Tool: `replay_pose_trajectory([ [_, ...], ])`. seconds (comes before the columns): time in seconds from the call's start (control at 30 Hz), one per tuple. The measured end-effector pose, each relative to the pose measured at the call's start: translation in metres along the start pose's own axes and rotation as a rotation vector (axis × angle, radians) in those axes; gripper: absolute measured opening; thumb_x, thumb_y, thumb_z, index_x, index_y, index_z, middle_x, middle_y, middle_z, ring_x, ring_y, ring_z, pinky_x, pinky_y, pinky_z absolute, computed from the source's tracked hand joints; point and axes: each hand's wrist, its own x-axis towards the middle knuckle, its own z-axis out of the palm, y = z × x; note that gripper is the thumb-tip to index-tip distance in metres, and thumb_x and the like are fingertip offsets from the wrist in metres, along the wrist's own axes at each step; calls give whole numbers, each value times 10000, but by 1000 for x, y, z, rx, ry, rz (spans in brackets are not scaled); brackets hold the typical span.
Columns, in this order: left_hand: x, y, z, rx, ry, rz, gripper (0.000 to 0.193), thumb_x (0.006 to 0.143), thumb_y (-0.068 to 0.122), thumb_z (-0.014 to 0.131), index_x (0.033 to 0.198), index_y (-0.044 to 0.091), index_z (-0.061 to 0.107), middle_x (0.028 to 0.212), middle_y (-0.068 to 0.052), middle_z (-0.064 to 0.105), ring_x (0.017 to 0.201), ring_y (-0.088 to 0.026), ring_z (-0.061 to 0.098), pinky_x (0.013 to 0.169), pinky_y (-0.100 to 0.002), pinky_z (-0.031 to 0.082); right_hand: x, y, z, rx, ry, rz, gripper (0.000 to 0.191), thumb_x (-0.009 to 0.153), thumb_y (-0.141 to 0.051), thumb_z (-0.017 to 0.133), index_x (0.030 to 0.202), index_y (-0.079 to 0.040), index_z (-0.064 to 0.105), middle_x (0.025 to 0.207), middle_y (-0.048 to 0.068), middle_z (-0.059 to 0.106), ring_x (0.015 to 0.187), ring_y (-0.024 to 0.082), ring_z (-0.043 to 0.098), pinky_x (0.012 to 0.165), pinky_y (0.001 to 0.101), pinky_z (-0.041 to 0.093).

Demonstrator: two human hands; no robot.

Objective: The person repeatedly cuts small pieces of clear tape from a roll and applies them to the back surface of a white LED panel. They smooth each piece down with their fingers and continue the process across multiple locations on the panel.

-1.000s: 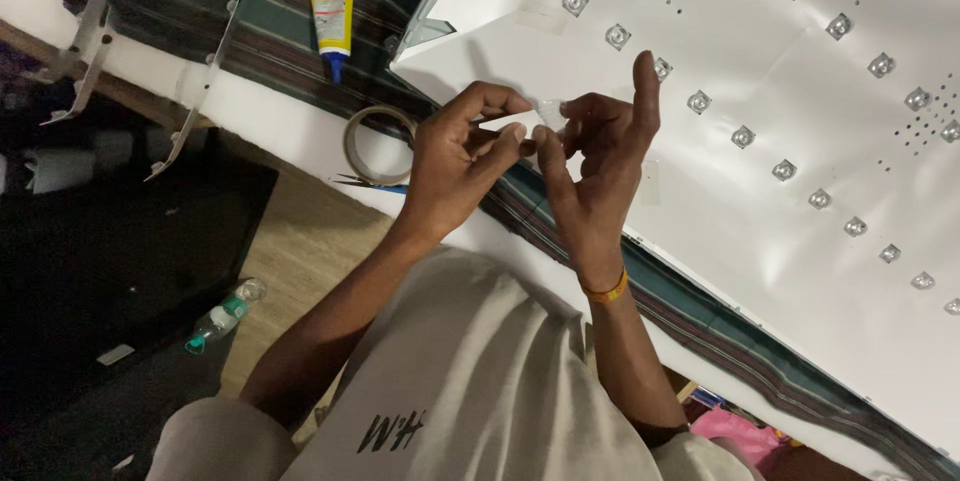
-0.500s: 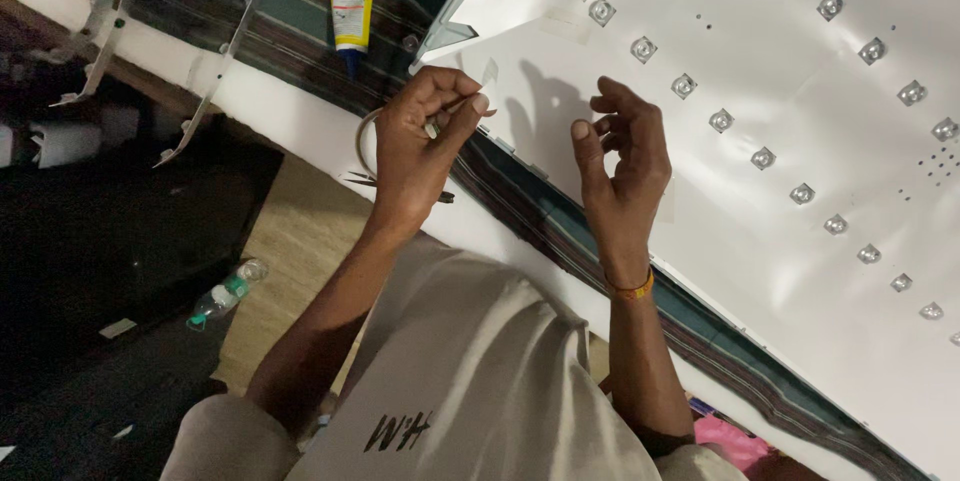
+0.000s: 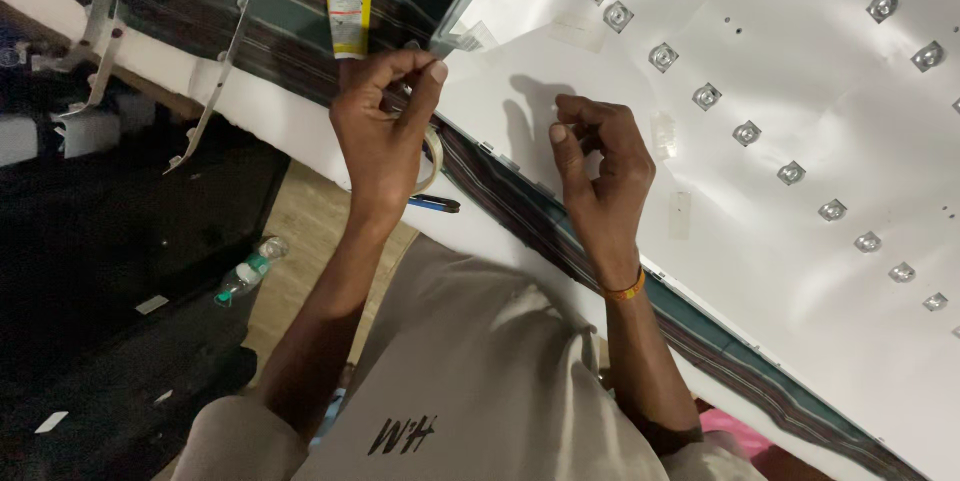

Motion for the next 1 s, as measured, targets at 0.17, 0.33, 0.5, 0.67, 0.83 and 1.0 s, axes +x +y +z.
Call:
replay_pose_trajectory([
  [0.17, 10, -7, 5, 100, -8, 38, 97, 973, 99, 813, 1027, 32, 767, 921, -30, 642, 830, -86, 562, 758, -236, 479, 12, 9, -4, -20, 3, -20, 143, 1059, -82, 721, 1187, -19, 714, 1089, 65, 696, 877, 108, 628, 762, 277, 529],
  [0.33, 11, -13, 16, 37, 30, 84, 75, 987, 55, 799, 1035, 33, 746, 971, -22, 670, 938, -84, 576, 849, -236, 493, 22, 17, -3, -7, -14, 5, 141, 1051, -67, 717, 1185, -21, 712, 1067, 56, 697, 860, 97, 635, 743, 264, 538],
  [0.5, 9, -16, 19, 1, 52, 56, 50, 1003, 32, 780, 1036, 33, 743, 981, -19, 650, 922, -77, 558, 843, -241, 486, 28, 18, -2, -4, -16, 13, 129, 1057, -66, 717, 1178, -20, 701, 1071, 57, 706, 846, 96, 631, 738, 261, 533],
  [0.67, 11, -17, 19, 32, 44, 34, 57, 1002, 34, 783, 1039, 36, 740, 970, -10, 642, 899, -74, 560, 818, -241, 485, 31, 16, -1, -7, -32, 34, 142, 1060, -70, 721, 1188, -12, 702, 1067, 60, 706, 839, 102, 617, 752, 266, 523],
  [0.83, 10, -17, 22, 59, 66, 80, 52, 1013, 29, 774, 1048, 37, 736, 983, -9, 632, 919, -91, 543, 834, -256, 485, 33, 12, -1, -36, -32, 36, 136, 1054, -63, 722, 1179, -10, 712, 1056, 58, 704, 820, 100, 605, 739, 265, 506],
  [1.0, 12, -20, 21, 78, 65, 118, 68, 1010, 14, 780, 1037, 48, 728, 974, -11, 632, 940, -98, 548, 851, -268, 488, 32, 11, -1, -36, -36, 46, 143, 1052, -59, 723, 1185, -8, 713, 1054, 58, 700, 829, 102, 604, 754, 269, 511],
])
